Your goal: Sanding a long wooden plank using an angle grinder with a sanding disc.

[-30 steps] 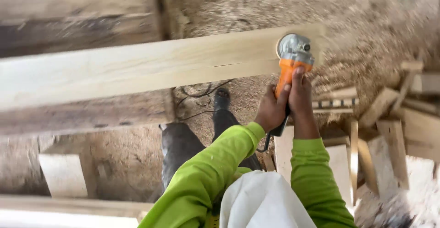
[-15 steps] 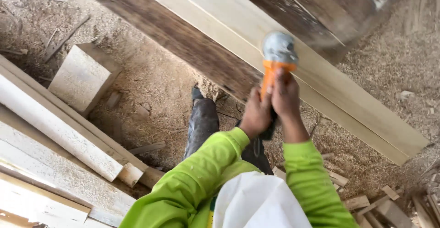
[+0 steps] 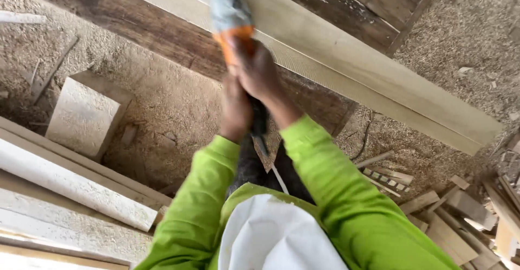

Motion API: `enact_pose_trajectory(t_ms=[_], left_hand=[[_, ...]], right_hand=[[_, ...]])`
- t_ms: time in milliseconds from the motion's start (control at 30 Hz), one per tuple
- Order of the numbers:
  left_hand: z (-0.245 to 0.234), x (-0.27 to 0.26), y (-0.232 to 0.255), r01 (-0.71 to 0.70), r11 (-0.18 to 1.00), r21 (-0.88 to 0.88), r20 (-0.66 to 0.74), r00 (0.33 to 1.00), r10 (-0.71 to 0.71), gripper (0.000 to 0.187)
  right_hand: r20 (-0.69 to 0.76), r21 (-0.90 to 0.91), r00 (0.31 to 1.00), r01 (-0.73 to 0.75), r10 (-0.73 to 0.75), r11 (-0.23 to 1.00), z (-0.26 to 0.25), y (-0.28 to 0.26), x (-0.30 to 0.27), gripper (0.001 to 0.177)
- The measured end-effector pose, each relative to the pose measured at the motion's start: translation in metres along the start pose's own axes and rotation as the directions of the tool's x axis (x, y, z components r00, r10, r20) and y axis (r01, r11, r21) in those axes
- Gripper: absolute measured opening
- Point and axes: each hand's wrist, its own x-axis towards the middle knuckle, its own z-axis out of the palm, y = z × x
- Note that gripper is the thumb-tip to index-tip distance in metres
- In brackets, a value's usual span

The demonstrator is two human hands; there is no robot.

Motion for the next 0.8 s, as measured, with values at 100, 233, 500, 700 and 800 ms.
enact_pose_trajectory(t_ms=[100,233,500,700,800], left_hand=[[0.072,-0.057,-0.035,0.224,0.948,0.227,-0.078,0.974,-0.212,0.054],[0.160,-0.124,-0.075,0.150,0.976,0.157,0.026,0.987,-0.156,0.049],[0.326,-0.232,-0.179,0.210,0.906,0.368,0.216,0.928,-0.302,0.046],[0.447,-0.284,-0.269,0.201,0.788,0.582,0.383,0.787,-0.484,0.060],[0.503,-0.292,-0.278,0.204,0.760,0.617,0.462,0.688,-0.560,0.073]], right_hand=[[-0.094,0.046,0.988,-0.118,0.122,0.992,-0.080,0.035,-0.062,0.066],[-0.191,-0.144,0.977,-0.120,0.091,0.982,-0.173,0.063,-0.136,0.059],[-0.476,0.054,0.867,-0.142,0.150,0.988,-0.360,0.153,-0.276,0.052],[-0.665,0.119,0.661,-0.365,0.347,0.923,-0.505,0.269,-0.376,0.068],[-0.697,0.345,0.594,-0.215,0.402,0.914,-0.556,0.268,-0.401,0.074]])
